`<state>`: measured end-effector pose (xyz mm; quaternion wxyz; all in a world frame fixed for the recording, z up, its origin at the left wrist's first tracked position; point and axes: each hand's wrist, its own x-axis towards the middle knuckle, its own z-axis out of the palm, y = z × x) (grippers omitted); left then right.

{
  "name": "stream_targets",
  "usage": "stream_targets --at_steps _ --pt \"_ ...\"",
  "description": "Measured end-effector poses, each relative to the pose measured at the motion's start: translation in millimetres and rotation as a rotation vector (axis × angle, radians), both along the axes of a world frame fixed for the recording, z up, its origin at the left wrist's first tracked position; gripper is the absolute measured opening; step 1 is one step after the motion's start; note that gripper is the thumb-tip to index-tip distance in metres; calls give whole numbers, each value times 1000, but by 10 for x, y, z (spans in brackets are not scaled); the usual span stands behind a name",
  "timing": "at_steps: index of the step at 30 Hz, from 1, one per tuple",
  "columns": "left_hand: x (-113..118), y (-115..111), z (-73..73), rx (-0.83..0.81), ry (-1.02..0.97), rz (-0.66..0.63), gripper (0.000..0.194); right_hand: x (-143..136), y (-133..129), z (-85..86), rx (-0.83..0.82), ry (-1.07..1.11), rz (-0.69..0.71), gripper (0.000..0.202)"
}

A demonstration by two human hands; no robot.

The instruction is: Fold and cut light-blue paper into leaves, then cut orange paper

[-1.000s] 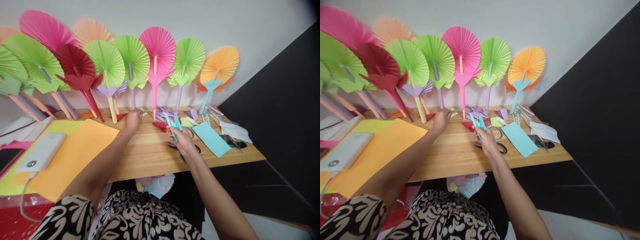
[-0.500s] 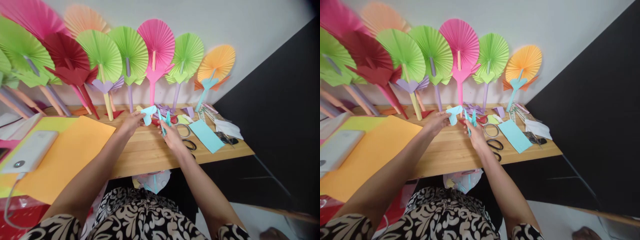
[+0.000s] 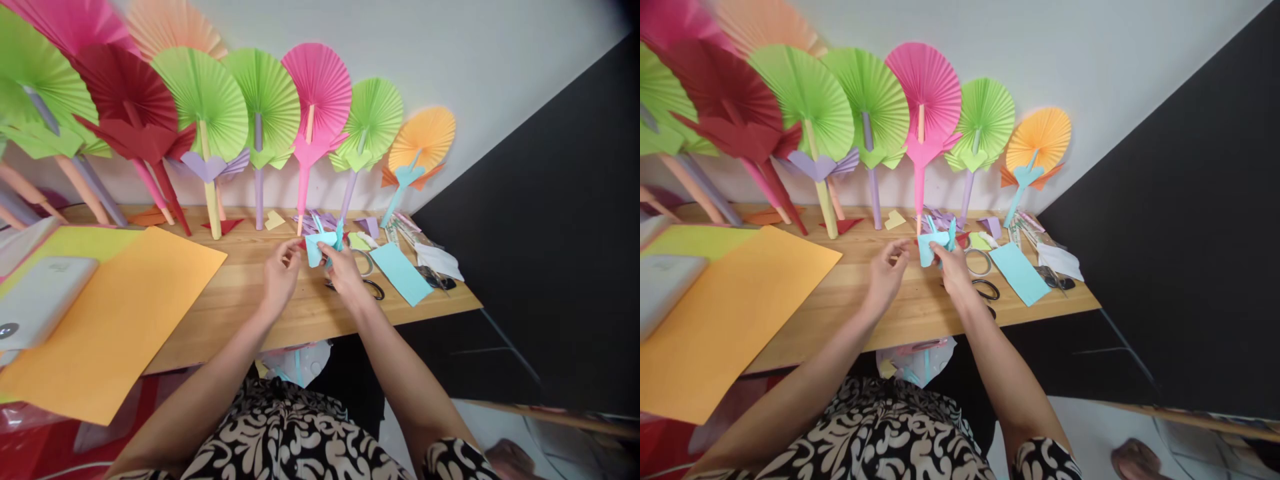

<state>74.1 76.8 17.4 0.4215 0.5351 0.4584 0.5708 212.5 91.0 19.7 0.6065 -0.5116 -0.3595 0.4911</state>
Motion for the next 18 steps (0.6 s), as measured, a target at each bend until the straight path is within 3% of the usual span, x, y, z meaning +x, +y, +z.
stream_targets --at_steps 7,11,18 --pt "-1 -63 -236 -148 -240 50 17 -75 164 10 -25 -185 81 33" --pt "-80 -54 -211 -144 -315 110 13 -281 483 15 6 -326 114 32" --pt "-97 -69 -159 -147 -449 124 14 -559 1100 -120 71 -619 105 33"
